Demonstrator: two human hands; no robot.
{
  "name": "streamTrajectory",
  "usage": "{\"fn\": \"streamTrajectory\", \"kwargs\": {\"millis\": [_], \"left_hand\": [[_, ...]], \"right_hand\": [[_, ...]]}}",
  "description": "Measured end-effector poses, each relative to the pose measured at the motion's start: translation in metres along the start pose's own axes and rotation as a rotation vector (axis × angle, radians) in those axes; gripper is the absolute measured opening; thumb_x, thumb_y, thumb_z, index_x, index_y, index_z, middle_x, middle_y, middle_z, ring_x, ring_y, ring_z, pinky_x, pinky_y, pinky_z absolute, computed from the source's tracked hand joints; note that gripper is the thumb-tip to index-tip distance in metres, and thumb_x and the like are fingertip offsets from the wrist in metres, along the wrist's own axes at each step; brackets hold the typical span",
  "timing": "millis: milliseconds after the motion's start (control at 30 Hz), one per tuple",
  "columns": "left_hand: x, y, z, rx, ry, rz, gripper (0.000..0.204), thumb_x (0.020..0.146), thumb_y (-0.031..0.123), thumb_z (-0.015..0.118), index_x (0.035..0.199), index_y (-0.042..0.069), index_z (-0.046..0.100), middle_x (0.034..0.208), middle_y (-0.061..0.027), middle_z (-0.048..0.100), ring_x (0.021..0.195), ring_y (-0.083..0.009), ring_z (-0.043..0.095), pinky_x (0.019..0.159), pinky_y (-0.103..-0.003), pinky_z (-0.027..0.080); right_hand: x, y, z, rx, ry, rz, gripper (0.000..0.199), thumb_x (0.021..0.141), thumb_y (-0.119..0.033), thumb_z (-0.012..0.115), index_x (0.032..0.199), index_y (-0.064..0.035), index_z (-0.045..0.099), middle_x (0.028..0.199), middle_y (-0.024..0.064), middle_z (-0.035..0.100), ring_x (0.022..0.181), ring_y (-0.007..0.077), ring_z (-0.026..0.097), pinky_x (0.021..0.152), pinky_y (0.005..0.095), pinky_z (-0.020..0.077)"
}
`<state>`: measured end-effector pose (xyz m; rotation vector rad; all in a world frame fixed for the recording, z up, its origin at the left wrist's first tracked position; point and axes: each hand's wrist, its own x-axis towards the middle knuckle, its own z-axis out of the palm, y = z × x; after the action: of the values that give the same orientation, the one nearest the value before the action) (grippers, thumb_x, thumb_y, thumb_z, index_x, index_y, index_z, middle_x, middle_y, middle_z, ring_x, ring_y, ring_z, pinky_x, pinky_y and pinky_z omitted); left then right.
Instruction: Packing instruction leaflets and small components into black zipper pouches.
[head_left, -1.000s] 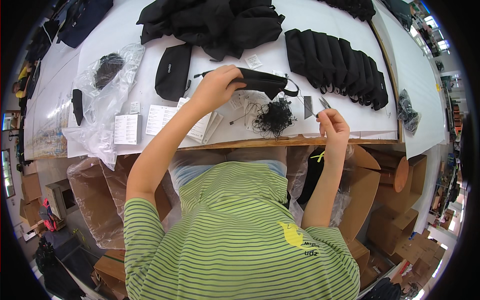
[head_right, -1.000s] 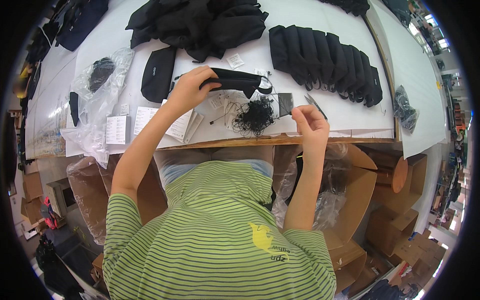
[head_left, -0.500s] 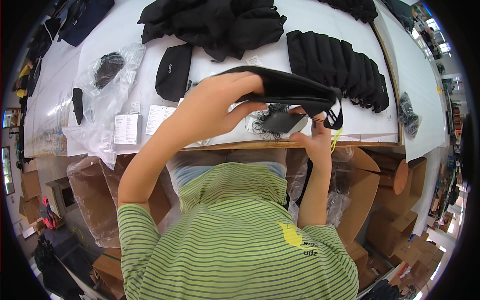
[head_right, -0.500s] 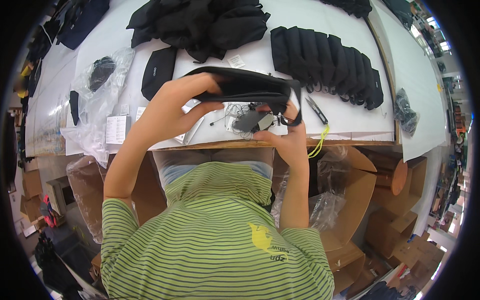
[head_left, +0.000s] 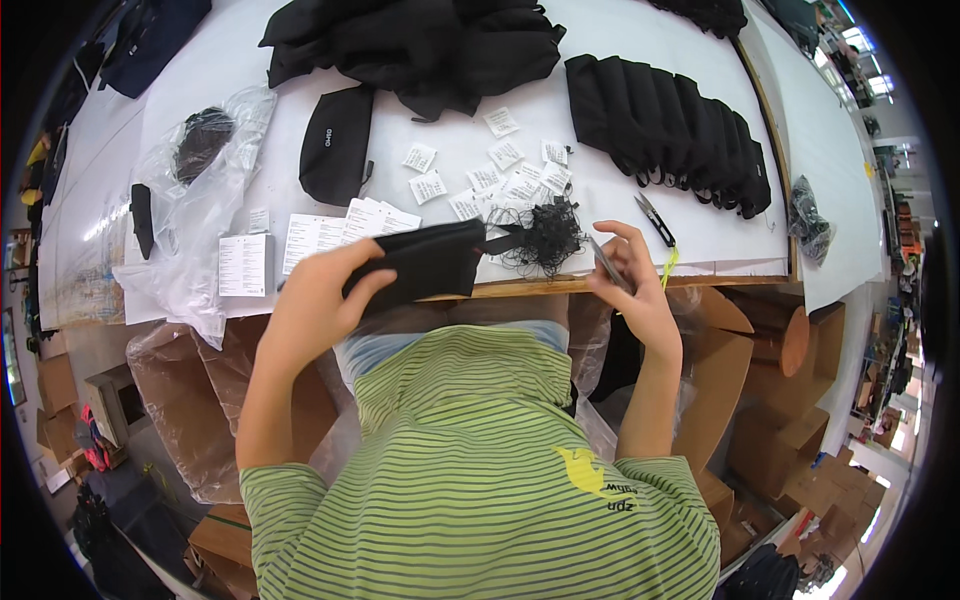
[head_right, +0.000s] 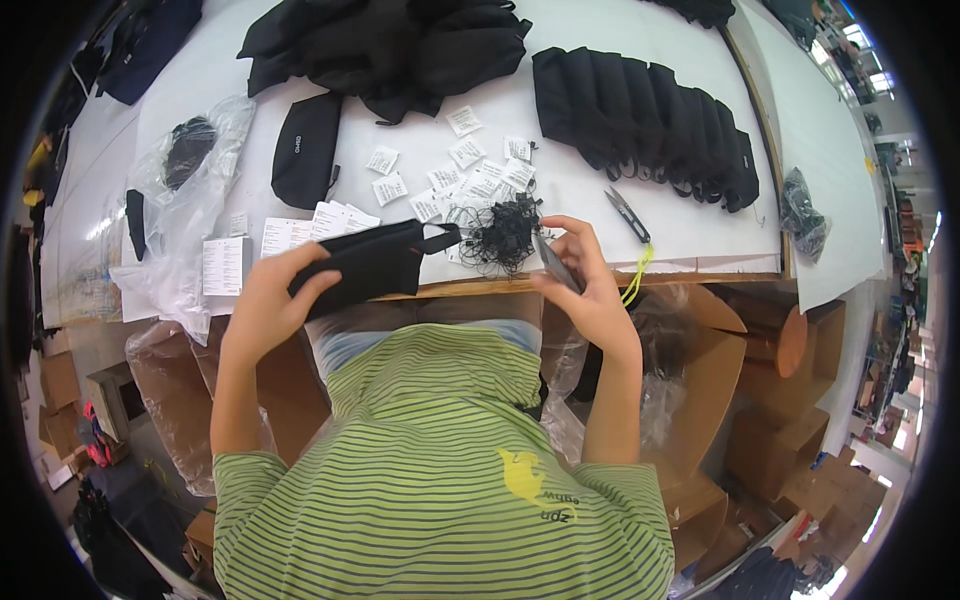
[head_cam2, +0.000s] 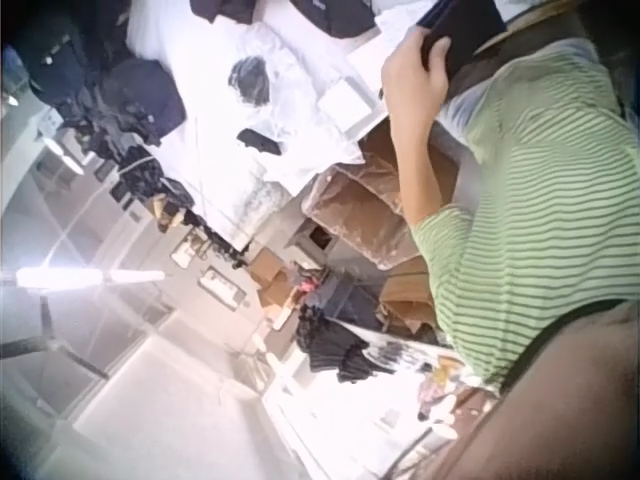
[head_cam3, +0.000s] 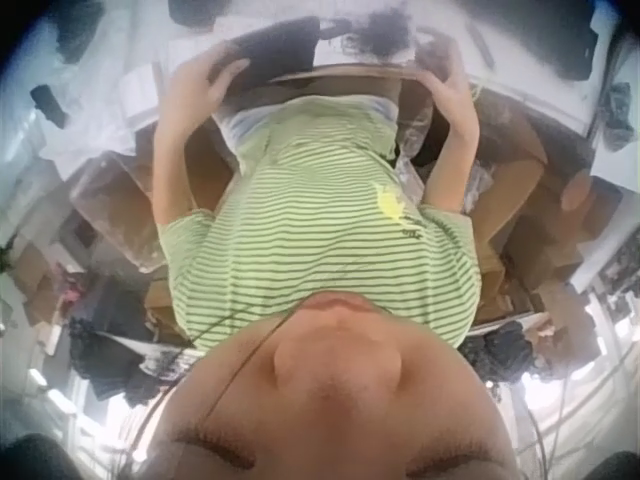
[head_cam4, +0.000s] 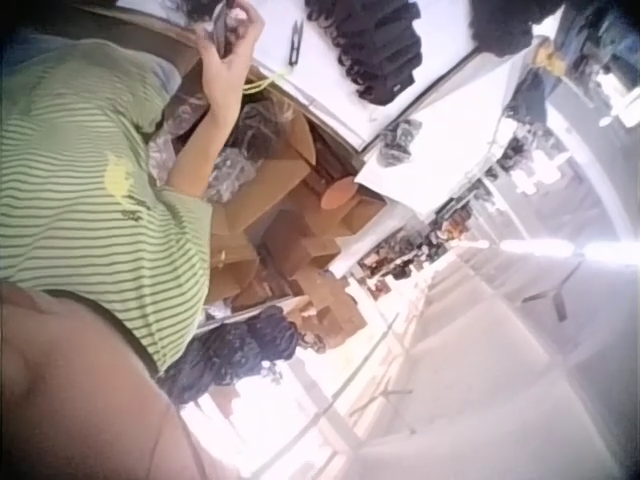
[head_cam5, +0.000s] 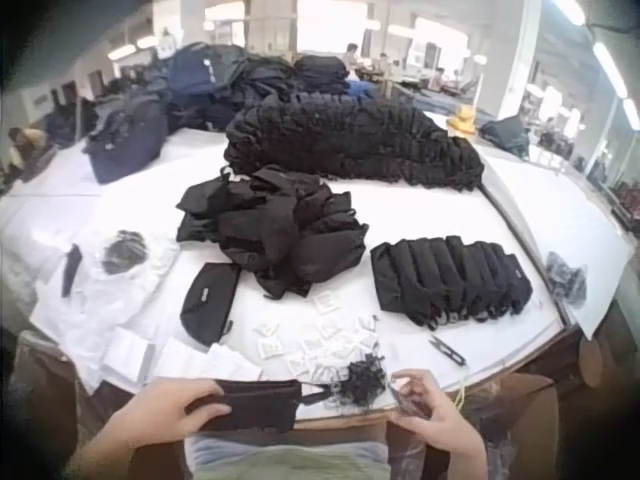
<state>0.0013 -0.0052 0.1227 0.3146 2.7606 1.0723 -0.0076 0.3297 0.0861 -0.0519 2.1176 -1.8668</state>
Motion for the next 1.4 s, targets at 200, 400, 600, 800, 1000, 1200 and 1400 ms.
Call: {"fn": "streamTrajectory", "kwargs": {"millis": [200, 400, 600, 800, 1000, 1200, 1400], "left_hand": [[-0.030, -0.022, 0.034, -0.066, -0.090, -0.167, 0.022, 0.084, 0.017, 0.065, 0.097, 0.000, 0.060, 0.082, -0.0200, 0.064, 0.076, -0.0360, 0.062, 0.067, -0.036, 0.047], [-0.047, -0.024, 0.062, -0.210, -0.080, -0.164, 0.024, 0.086, 0.020, 0.062, 0.101, 0.001, 0.058, 0.084, -0.0197, 0.064, 0.077, -0.0368, 0.062, 0.068, -0.037, 0.048], [-0.046, -0.023, 0.070, -0.417, -0.420, -0.136, 0.029, 0.088, 0.028, 0.060, 0.097, 0.001, 0.057, 0.065, -0.0169, 0.056, 0.054, -0.0257, 0.052, 0.053, -0.034, 0.038], [-0.033, -0.013, 0.064, -0.381, -0.570, -0.126, 0.030, 0.088, 0.029, 0.060, 0.096, 0.000, 0.057, 0.063, -0.0165, 0.053, 0.052, -0.0240, 0.048, 0.051, -0.034, 0.035], [-0.032, -0.023, 0.069, -0.449, -0.528, -0.131, 0.031, 0.088, 0.029, 0.060, 0.096, -0.001, 0.056, 0.063, -0.0146, 0.054, 0.053, -0.0189, 0.046, 0.051, -0.032, 0.035], [-0.035, -0.027, 0.072, -0.466, -0.513, -0.181, 0.032, 0.089, 0.029, 0.060, 0.096, -0.001, 0.055, 0.065, -0.0124, 0.054, 0.055, -0.0160, 0.043, 0.052, -0.030, 0.034], [-0.036, -0.029, 0.074, -0.502, -0.502, -0.159, 0.032, 0.089, 0.029, 0.060, 0.096, -0.001, 0.055, 0.065, -0.0119, 0.052, 0.055, -0.0150, 0.042, 0.051, -0.029, 0.034]], "right_hand": [[0.009, 0.019, -0.011, -0.239, 0.163, 0.039, 0.018, 0.082, -0.010, 0.067, 0.097, -0.0006, 0.062, 0.074, 0.0008, 0.060, 0.070, 0.0059, 0.053, 0.066, 0.0205, 0.0414], [0.027, 0.023, 0.005, 0.104, 0.335, 0.034, 0.011, 0.079, -0.010, 0.072, 0.082, -0.0022, 0.064, 0.072, 0.0043, 0.065, 0.059, 0.0072, 0.053, 0.058, 0.0212, 0.0416], [0.045, 0.049, 0.029, 0.987, 0.381, -0.032, 0.017, 0.092, -0.025, 0.059, 0.090, -0.0081, 0.061, 0.072, 0.0012, 0.060, 0.065, 0.0086, 0.055, 0.056, 0.0209, 0.0436], [0.052, 0.069, 0.056, 1.242, 0.176, 0.062, 0.032, 0.098, -0.038, 0.046, 0.089, -0.0091, 0.056, 0.062, 0.0018, 0.052, 0.051, 0.0090, 0.043, 0.046, 0.0232, 0.0343], [0.050, 0.052, 0.064, 0.851, 0.448, 0.111, 0.040, 0.099, -0.039, 0.040, 0.086, -0.0047, 0.057, 0.052, -0.0009, 0.042, 0.042, 0.0080, 0.033, 0.042, 0.0230, 0.0274], [0.047, 0.059, 0.059, 0.826, 0.443, 0.107, 0.037, 0.100, -0.037, 0.037, 0.087, -0.0060, 0.052, 0.055, 0.0021, 0.041, 0.046, 0.0091, 0.034, 0.045, 0.0240, 0.0257], [0.046, 0.062, 0.060, 0.734, 0.414, 0.005, 0.044, 0.099, -0.042, 0.038, 0.083, -0.0063, 0.058, 0.057, 0.0017, 0.052, 0.045, 0.0076, 0.043, 0.040, 0.0209, 0.0281]]}}
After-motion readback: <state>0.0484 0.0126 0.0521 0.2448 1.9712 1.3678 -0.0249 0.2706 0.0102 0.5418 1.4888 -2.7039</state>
